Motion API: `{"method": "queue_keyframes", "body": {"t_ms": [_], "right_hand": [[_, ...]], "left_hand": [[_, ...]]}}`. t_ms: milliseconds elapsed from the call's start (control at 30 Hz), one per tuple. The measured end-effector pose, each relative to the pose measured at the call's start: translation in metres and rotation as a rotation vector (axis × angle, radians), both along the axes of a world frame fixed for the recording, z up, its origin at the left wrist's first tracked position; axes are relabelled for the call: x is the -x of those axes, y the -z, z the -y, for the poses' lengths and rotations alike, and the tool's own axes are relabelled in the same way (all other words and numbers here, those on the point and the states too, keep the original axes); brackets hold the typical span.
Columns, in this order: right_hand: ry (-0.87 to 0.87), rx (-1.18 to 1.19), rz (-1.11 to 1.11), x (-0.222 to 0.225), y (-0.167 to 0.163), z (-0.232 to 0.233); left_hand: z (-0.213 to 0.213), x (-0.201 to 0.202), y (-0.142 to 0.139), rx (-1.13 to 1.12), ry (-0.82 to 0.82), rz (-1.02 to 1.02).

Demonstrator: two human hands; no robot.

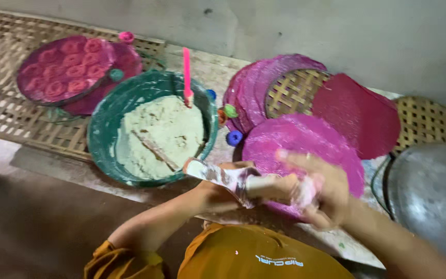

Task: The person scoops dough from a green bowl and extrudes it through a pink star-shaped tool to form noodle spirals onto a pink mesh-covered tray. They repeat this process, filling the tray with multiple noodle spirals.

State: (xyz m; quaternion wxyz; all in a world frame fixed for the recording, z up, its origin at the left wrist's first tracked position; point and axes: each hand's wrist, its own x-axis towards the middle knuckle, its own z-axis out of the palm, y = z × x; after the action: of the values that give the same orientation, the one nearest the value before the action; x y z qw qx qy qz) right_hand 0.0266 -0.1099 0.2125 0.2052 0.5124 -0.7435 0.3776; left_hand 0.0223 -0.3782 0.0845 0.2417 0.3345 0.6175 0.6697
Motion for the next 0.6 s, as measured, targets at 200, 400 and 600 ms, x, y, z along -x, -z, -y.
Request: {"method": "queue_keyframes", "body": {"t_ms": [200,400,600], "right_hand": [[-0.010,0.044,0.012,-0.052,0.028,-0.021],[0.014,0.174,0.805,-0.063,0.026,-0.094],[-0.074,0.123,1.562,-0.068,0.094,-0.150]], "left_hand": [[-0.079,-0.032,0.003,0.030,0.105,0.079],[-0.111,0.009,-0.044,0.018,0.261,-0.063],[-0.106,0.074,-0.024,0.125,0.155,-0.261]]}}
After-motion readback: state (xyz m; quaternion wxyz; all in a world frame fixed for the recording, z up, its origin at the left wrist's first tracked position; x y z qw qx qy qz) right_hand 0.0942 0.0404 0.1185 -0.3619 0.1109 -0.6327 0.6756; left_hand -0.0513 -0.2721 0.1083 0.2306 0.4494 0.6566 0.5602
